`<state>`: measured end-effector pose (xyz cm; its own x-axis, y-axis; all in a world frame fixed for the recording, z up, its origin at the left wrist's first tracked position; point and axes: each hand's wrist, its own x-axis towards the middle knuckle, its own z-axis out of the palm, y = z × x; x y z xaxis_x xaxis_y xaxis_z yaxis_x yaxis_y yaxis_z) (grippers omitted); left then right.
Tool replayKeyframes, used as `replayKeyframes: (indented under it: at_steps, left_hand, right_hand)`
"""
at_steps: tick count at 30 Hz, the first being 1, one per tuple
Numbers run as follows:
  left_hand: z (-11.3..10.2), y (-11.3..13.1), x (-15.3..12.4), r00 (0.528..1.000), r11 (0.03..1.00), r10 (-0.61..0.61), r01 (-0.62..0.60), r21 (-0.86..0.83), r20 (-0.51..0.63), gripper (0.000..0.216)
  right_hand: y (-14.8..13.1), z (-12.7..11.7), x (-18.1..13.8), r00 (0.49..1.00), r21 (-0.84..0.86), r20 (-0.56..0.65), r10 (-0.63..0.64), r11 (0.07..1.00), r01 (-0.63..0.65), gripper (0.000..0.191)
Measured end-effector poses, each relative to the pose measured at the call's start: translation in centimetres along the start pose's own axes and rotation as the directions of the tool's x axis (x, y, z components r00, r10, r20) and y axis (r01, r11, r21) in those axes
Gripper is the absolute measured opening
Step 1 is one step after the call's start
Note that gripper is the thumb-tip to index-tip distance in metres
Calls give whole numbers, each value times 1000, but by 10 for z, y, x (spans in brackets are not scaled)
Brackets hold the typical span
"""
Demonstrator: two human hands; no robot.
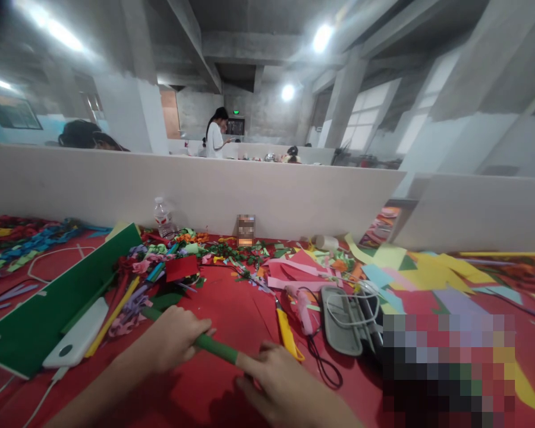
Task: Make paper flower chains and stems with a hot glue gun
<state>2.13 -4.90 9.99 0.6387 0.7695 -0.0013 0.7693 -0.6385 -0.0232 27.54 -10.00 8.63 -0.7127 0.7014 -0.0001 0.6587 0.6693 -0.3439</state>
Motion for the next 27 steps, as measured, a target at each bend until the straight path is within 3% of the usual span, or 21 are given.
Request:
replayKeyframes:
  at_steps: [3, 8, 13, 20, 27]
  left_hand:
    - [3, 0, 0, 998, 999, 16, -14, -31, 59, 19]
    - [8, -1, -5, 992, 993, 47, -34, -110, 119, 12]
    - [12, -1, -10, 981, 986, 75, -47, -159, 177, 12]
    - [1, 4, -12, 968, 982, 46, 1, -186, 247, 17]
    - [5, 0, -9, 933, 928, 171, -45, -370, 317, 18]
  right_hand:
    - [4, -5, 2, 989, -237, -5, -147, 961, 142, 19]
    - [14, -7, -3, 948, -547, -50, -315, 803, 237, 25]
    - [20, -10, -7, 893, -629, -90, -440, 721, 292, 23]
    - [18, -14, -6, 851, -739, -107, -515, 613, 278, 26]
    - [22, -16, -7, 829, -754, -95, -550, 584, 301, 31]
